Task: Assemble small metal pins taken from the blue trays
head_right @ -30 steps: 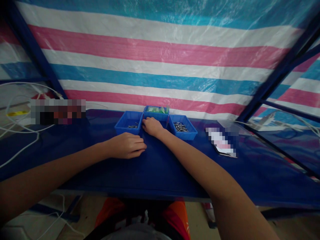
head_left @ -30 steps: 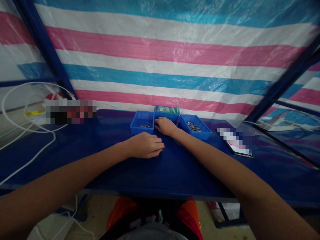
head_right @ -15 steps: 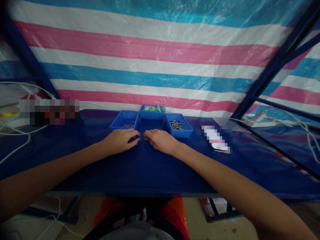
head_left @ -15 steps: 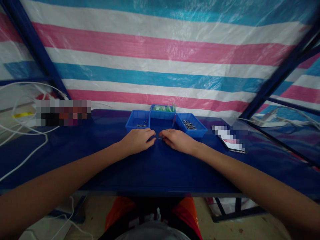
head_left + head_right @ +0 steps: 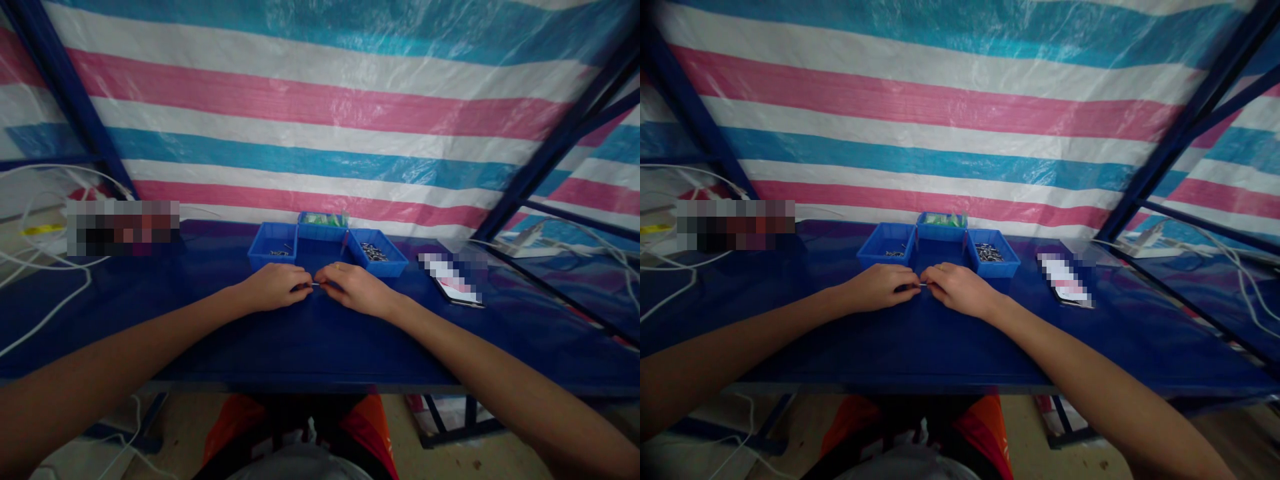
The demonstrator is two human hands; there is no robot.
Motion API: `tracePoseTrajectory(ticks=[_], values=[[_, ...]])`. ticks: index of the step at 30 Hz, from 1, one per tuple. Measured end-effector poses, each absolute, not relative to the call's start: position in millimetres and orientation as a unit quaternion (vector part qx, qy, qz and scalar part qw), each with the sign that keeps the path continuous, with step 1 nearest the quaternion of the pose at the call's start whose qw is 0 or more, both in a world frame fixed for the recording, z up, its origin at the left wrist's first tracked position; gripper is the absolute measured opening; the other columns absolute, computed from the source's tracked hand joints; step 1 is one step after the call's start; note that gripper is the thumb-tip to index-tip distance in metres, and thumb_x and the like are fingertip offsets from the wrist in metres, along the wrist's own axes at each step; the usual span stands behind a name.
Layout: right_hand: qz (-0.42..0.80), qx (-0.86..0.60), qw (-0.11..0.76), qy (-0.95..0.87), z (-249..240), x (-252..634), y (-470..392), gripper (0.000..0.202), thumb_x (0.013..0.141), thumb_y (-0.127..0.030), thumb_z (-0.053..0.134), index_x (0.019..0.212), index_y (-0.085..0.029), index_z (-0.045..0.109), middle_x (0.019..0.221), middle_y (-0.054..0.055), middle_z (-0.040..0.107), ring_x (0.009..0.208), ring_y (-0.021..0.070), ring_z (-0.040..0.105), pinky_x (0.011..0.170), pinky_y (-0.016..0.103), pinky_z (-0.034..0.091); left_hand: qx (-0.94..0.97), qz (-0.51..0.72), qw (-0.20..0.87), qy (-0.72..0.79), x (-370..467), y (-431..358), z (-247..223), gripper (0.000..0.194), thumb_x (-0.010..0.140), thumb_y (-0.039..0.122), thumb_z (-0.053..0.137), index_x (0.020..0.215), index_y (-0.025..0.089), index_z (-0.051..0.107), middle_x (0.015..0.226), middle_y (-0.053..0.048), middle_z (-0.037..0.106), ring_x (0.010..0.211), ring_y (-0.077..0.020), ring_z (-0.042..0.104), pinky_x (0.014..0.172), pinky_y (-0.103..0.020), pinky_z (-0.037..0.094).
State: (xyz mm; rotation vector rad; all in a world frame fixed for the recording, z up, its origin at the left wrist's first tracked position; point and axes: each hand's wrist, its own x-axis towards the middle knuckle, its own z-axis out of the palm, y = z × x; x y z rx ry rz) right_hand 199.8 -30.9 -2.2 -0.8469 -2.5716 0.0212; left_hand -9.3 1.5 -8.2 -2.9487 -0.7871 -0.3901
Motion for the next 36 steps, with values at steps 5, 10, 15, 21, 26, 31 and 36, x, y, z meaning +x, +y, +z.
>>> tracePoseTrajectory(ticks=[5,10,15,21,26,31,36], values=[[0.015,-0.292,0.218,-0.931,-3.7,201.2,-30.1,0.018,0.085,-0.011,0.046,0.100,-0.017,0.054,0.095,0.007,0.062,0.090,0.0165,0.057,0.081,0.031,0.047,-0.958,-0.138,0.036,-0.248,-8.6,-0.7,-8.5,0.025,0.090,0.031,0.041,0.086,0.018,0.062,0.079,0.000,0.062,0.075,-0.0129,0.059,0.065,-0.022,0.039],[0.016,-0.314,0.210,-0.926,-3.1,203.0,-28.6,0.017,0.088,-0.023,0.050,0.103,-0.016,0.054,0.094,0.008,0.061,0.091,0.0181,0.056,0.081,0.032,0.045,-0.955,-0.148,0.037,-0.253,-8.8,-2.6,-4.5,0.026,0.091,0.029,0.039,0.083,0.018,0.061,0.078,0.000,0.061,0.073,-0.0123,0.058,0.064,-0.022,0.038],[0.057,-0.334,0.191,-0.921,-2.6,209.6,-19.8,0.016,0.089,-0.025,0.048,0.097,-0.015,0.058,0.085,0.005,0.063,0.080,0.0154,0.059,0.074,0.027,0.045,-0.949,-0.179,0.035,-0.256,-9.4,-3.5,-2.0,0.028,0.091,0.029,0.038,0.081,0.017,0.061,0.078,-0.001,0.060,0.072,-0.0113,0.057,0.065,-0.021,0.039],[0.104,-0.322,0.221,-0.915,5.0,205.9,-25.5,0.014,0.088,-0.022,0.049,0.092,-0.016,0.060,0.084,0.003,0.065,0.076,0.0130,0.060,0.071,0.024,0.044,-0.955,-0.152,0.050,-0.249,-9.4,-2.4,-4.4,0.027,0.091,0.030,0.038,0.086,0.019,0.062,0.079,-0.001,0.061,0.074,-0.0122,0.058,0.064,-0.022,0.039],[0.153,-0.339,0.252,-0.894,7.7,202.5,-31.7,0.012,0.084,-0.020,0.055,0.094,-0.016,0.059,0.081,0.001,0.066,0.071,0.0109,0.061,0.065,0.021,0.045,-0.956,-0.141,0.058,-0.249,-10.2,-0.8,-5.5,0.028,0.092,0.031,0.037,0.085,0.019,0.061,0.079,0.000,0.061,0.073,-0.0122,0.058,0.063,-0.023,0.038],[0.199,-0.332,0.282,-0.878,4.3,203.1,-29.8,0.017,0.078,-0.020,0.063,0.094,-0.016,0.059,0.077,0.000,0.065,0.067,0.0097,0.060,0.062,0.021,0.046,-0.961,-0.129,0.055,-0.240,-10.7,-0.5,-5.5,0.028,0.093,0.031,0.036,0.086,0.019,0.060,0.080,0.000,0.060,0.075,-0.0128,0.058,0.063,-0.023,0.038],[0.239,-0.332,0.311,-0.858,4.8,203.3,-29.3,0.019,0.075,-0.019,0.065,0.093,-0.016,0.059,0.078,0.000,0.065,0.070,0.0107,0.061,0.064,0.022,0.047,-0.960,-0.129,0.046,-0.244,-9.4,-3.0,-2.5,0.030,0.094,0.030,0.033,0.085,0.019,0.059,0.081,0.000,0.060,0.075,-0.0124,0.058,0.063,-0.022,0.037]])
